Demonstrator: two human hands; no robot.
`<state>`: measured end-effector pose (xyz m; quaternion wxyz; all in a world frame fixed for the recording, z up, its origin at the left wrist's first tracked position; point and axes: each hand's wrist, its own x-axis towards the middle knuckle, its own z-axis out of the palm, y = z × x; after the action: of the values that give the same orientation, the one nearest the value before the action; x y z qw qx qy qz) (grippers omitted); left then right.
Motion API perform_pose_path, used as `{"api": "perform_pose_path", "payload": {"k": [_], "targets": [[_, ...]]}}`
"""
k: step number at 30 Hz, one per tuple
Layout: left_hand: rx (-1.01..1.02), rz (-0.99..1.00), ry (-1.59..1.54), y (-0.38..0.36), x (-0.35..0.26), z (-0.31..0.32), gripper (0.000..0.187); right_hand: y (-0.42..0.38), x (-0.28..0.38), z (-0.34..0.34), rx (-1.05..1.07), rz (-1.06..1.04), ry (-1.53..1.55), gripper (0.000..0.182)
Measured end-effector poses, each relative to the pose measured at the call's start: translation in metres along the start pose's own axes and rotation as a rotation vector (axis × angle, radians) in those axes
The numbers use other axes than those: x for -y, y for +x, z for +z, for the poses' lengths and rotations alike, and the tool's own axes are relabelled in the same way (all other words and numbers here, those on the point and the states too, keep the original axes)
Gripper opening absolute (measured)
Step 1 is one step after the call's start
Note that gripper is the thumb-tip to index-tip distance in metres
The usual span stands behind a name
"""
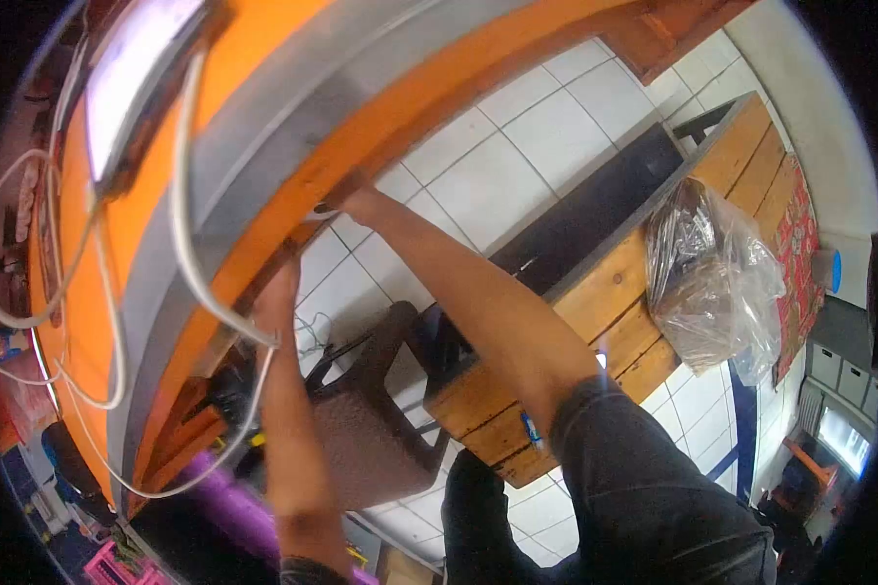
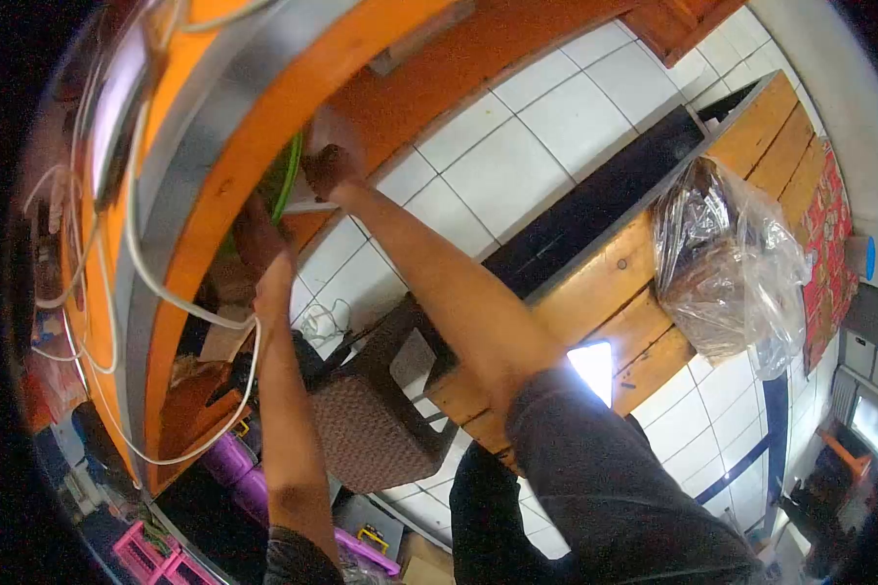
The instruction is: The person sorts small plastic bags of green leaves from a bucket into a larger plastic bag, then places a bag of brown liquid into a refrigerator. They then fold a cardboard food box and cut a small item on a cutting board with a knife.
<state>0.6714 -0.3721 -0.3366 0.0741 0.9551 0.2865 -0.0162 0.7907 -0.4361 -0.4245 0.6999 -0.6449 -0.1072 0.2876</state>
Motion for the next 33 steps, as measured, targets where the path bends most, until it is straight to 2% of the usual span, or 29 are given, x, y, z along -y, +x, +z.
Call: {"api": "perform_pose_path", "payload": {"k": [1, 2, 4, 5, 6, 7, 9, 10, 12, 13, 14, 15, 16, 17, 18, 19, 20, 21, 22, 23, 24, 25, 26, 27, 28, 29, 31, 32, 33], "targets": [[-0.018, 0.094, 0.070, 0.014, 0.018, 0.021, 0.053, 0.001, -0.005, 0.005, 0.093, 0.191, 0.132, 0.033], [-0.030, 0.201, 0.126, 0.023, 0.028, 0.037, 0.050, 0.008, -0.028, 0.010, 0.066, 0.210, 0.122, 0.033], [-0.044, 0.278, 0.126, 0.044, 0.042, 0.053, 0.052, 0.017, -0.095, -0.021, -0.109, -0.814, -1.240, 0.022], [-0.040, 0.301, 0.118, 0.053, 0.048, 0.063, 0.053, -0.028, -0.045, -0.043, -0.037, -0.271, -0.622, 0.031], [-0.045, 0.316, 0.120, 0.066, 0.056, 0.066, 0.054, -0.103, 0.030, -0.090, -0.052, -0.069, -0.398, 0.019], [-0.045, 0.324, 0.120, 0.073, 0.062, 0.071, 0.056, -0.149, 0.044, -0.123, -0.173, -0.254, -0.336, 0.017], [-0.054, 0.330, 0.154, 0.081, 0.069, 0.076, 0.059, -0.237, 0.095, -0.200, -0.407, -0.197, -0.450, 0.018], [-0.063, 0.336, 0.181, 0.082, 0.069, 0.079, 0.061, -0.280, 0.124, -0.237, -0.553, -0.076, -0.525, 0.016], [-0.129, 0.374, 0.252, 0.071, 0.062, 0.084, 0.064, -0.348, 0.151, -0.316, -0.873, -0.173, -0.809, 0.013], [-0.201, 0.411, 0.280, 0.061, 0.047, 0.091, 0.066, -0.379, 0.152, -0.359, -0.963, -0.045, -0.995, 0.012], [-0.309, 0.448, 0.289, 0.046, 0.025, 0.094, 0.068, -0.406, 0.156, -0.394, -0.902, 0.136, -1.259, 0.014], [-0.109, 0.230, 0.109, 0.024, -0.023, 0.079, 0.066, -0.425, 0.157, -0.420, -0.821, 0.324, -1.512, 0.017], [0.085, 0.003, -0.067, -0.016, -0.089, 0.060, 0.064, -0.432, 0.151, -0.439, -0.831, 0.328, -1.504, 0.017], [-0.315, 0.294, -0.243, -0.056, -0.130, 0.077, 0.058, -0.435, 0.143, -0.457, -0.644, 0.559, -1.531, 0.018], [-0.246, 0.352, -0.331, -0.096, -0.185, 0.070, 0.059, -0.437, 0.137, -0.471, -0.445, 0.783, -1.537, 0.020], [0.025, 0.295, -0.696, -0.136, -0.256, 0.031, 0.057, -0.424, 0.136, -0.476, -0.525, 0.688, -1.377, 0.021], [0.124, 0.332, -0.819, -0.174, -0.307, 0.019, 0.058, -0.415, 0.122, -0.488, -0.570, 0.501, -1.262, 0.018], [0.128, 0.649, -0.601, -0.195, -0.335, 0.036, 0.057, -0.404, 0.118, -0.501, -0.497, 0.385, -1.189, 0.016], [0.104, 0.802, -0.798, -0.216, -0.375, 0.029, 0.045, -0.392, 0.118, -0.511, -0.424, 0.268, -1.115, 0.016], [0.078, 0.954, -0.995, -0.235, -0.416, 0.021, 0.034, -0.380, 0.119, -0.515, -0.424, 0.268, -1.108, 0.016], [0.294, 0.986, -1.067, -0.240, -0.448, -0.001, 0.023, -0.365, 0.120, -0.514, -0.514, 0.171, -0.789, 0.016], [0.445, 1.020, -0.985, -0.242, -0.473, 0.005, 0.023, -0.355, 0.121, -0.517, -0.592, 0.076, -0.464, 0.017], [0.598, 1.048, -0.897, -0.240, -0.491, 0.014, 0.023, -0.347, 0.120, -0.523, -0.591, 0.076, -0.452, 0.017], [0.601, 1.048, -0.885, -0.234, -0.502, 0.024, 0.023, -0.341, 0.118, -0.531, -0.495, 0.092, -0.353, 0.019], [0.661, 1.013, -0.708, -0.227, -0.514, 0.032, 0.023, -0.335, 0.115, -0.541, -0.398, 0.105, -0.258, 0.022], [0.715, 0.971, -0.531, -0.223, -0.524, 0.039, 0.024, -0.329, 0.112, -0.552, -0.396, 0.102, -0.250, 0.022], [0.656, 0.995, -0.400, -0.208, -0.533, 0.038, 0.028, -0.323, 0.106, -0.569, -0.193, -0.411, -1.434, 0.026], [0.645, 0.929, -0.263, -0.202, -0.534, 0.038, 0.029, -0.324, 0.099, -0.572, -0.198, -0.406, -1.424, 0.026], [0.632, 0.862, -0.126, -0.196, -0.535, 0.037, 0.029, -0.322, 0.096, -0.569, -0.056, 0.059, -1.558, 0.025]]}}
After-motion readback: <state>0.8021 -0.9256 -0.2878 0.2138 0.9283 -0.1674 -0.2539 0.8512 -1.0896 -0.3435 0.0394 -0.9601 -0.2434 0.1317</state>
